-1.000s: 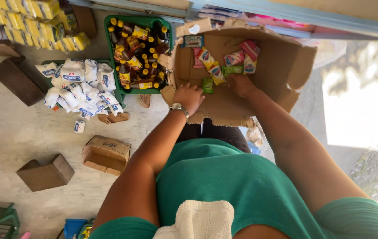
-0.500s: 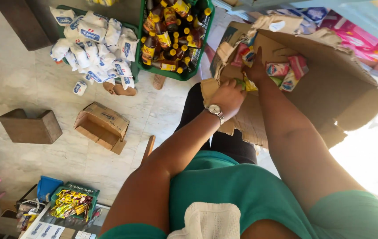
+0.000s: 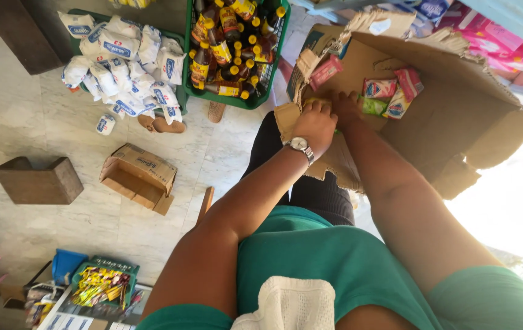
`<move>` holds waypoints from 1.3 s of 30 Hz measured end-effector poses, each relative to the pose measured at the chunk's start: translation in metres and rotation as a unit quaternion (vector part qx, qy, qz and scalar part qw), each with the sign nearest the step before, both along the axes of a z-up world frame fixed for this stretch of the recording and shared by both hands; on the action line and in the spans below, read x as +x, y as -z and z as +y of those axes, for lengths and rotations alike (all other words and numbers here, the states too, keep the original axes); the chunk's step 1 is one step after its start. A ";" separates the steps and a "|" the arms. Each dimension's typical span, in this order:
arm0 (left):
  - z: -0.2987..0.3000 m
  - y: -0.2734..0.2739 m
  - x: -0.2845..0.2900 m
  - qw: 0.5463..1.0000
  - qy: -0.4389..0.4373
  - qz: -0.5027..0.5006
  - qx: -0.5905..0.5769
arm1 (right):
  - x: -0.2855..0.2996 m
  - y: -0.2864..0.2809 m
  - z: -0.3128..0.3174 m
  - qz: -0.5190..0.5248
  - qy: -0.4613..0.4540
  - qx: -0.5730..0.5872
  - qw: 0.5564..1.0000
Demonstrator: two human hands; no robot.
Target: Organizing and stocking small packaged snack items from a box onto shelves in a store.
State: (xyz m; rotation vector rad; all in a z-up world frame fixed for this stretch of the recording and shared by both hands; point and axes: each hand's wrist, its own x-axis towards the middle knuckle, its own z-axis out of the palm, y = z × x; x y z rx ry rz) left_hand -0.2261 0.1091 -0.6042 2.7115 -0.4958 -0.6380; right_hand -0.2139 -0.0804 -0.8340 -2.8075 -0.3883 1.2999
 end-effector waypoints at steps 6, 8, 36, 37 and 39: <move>-0.006 0.004 0.002 1.000 -0.021 -0.005 0.015 | 0.024 -0.089 0.014 0.047 -0.065 0.013 0.997; -0.008 0.005 0.002 0.999 -0.004 0.001 0.044 | 0.018 -0.086 0.005 0.080 -0.036 0.049 0.995; 0.006 -0.036 0.009 0.984 -0.045 0.153 -0.074 | -0.031 -0.303 -0.108 0.061 0.217 0.214 0.950; 0.006 -0.040 0.010 0.985 -0.041 0.148 -0.075 | -0.029 -0.312 -0.110 0.054 0.219 0.215 0.950; 0.005 -0.048 0.012 0.978 -0.048 0.169 -0.109 | -0.026 -0.329 -0.114 0.036 0.287 0.231 0.929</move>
